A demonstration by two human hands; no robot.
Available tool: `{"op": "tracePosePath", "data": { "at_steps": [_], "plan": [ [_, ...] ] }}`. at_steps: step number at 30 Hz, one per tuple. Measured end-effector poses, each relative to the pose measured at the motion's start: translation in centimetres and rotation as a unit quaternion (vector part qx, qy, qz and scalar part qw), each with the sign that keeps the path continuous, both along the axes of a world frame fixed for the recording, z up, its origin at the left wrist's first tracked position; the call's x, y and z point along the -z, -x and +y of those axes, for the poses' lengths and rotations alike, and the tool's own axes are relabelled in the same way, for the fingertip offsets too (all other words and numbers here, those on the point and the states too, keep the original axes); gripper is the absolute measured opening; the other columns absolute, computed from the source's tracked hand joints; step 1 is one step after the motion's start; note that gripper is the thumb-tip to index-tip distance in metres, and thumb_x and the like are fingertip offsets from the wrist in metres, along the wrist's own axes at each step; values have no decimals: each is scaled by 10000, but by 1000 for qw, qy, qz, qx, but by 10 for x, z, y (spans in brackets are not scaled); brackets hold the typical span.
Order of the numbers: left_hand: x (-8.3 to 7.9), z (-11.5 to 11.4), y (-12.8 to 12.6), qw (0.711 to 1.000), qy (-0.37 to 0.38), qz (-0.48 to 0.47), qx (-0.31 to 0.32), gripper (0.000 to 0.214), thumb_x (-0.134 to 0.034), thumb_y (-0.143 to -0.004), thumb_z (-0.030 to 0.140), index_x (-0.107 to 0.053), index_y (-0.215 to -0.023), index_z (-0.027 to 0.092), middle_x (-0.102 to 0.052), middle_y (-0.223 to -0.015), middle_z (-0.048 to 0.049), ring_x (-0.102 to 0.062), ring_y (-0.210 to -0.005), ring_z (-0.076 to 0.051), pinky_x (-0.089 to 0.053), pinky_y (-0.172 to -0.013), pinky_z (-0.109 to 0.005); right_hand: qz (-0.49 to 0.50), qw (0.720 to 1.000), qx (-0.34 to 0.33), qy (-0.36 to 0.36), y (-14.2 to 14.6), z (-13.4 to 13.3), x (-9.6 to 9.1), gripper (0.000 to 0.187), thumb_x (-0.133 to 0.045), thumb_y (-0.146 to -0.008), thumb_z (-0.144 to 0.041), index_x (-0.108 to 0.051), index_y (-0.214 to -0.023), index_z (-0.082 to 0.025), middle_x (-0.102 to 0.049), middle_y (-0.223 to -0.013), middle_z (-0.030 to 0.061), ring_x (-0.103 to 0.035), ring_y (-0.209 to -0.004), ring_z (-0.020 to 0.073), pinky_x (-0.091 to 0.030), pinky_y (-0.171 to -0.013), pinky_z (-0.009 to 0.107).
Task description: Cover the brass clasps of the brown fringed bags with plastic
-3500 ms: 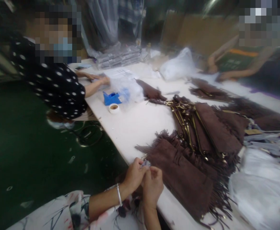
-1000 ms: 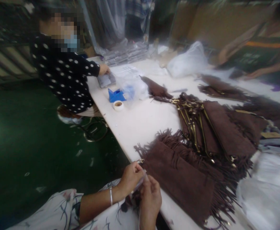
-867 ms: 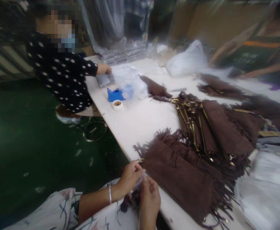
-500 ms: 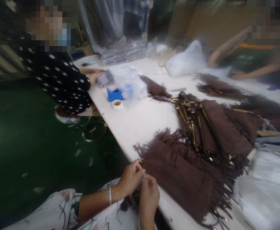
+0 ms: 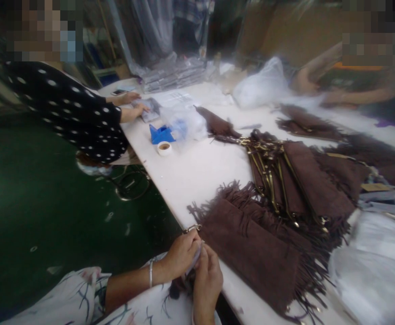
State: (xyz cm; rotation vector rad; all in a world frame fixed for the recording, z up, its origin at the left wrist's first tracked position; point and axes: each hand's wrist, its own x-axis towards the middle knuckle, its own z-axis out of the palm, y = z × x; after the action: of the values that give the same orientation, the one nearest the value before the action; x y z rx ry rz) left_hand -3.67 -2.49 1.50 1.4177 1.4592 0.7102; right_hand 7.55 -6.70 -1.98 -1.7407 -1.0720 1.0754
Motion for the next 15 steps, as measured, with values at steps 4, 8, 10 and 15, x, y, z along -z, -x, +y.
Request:
{"op": "tracePosePath", "data": {
  "at_steps": [4, 8, 10, 15],
  "plan": [
    [4, 1, 1, 998, 30, -55, -14, 38, -541, -809, 175, -559, -841, 185, -620, -789, -10, -573, -739, -157, -407, -673, -241, -37, 992, -55, -103, -2, -4, 4, 369, -420, -961, -402, -653, -1148, -186, -670, -1109, 99, -612, -1049, 223, -462, -906, 333],
    [5, 2, 3, 992, 48, -116, -14, 83, -590, -751, 184, -554, -825, 180, -625, -794, -15, -589, -759, -171, -431, -690, -243, -67, 983, -87, -149, -2, -7, 0, 367, -352, -979, -277, -613, -1224, -194, -659, -1039, 100, -630, -920, 205, -509, -801, 333],
    [3, -1, 5, 987, 71, -143, 14, 87, -577, -788, 258, -548, -827, 187, -625, -775, -11, -592, -736, -179, -444, -682, -252, -79, 977, -91, -175, 0, -10, -8, 388, -326, -968, -217, -600, -1243, -194, -660, -1012, 98, -631, -899, 201, -521, -773, 329],
    [19, 12, 14, 992, 105, -27, 59, 273, -596, -778, 474, -565, -896, 229, -698, -818, -6, -630, -798, -235, -463, -731, -285, -109, 971, -109, -181, -5, -4, -21, 341, -437, -902, -167, -631, -1176, -225, -688, -1031, 65, -636, -956, 196, -506, -848, 318]
  ]
}}
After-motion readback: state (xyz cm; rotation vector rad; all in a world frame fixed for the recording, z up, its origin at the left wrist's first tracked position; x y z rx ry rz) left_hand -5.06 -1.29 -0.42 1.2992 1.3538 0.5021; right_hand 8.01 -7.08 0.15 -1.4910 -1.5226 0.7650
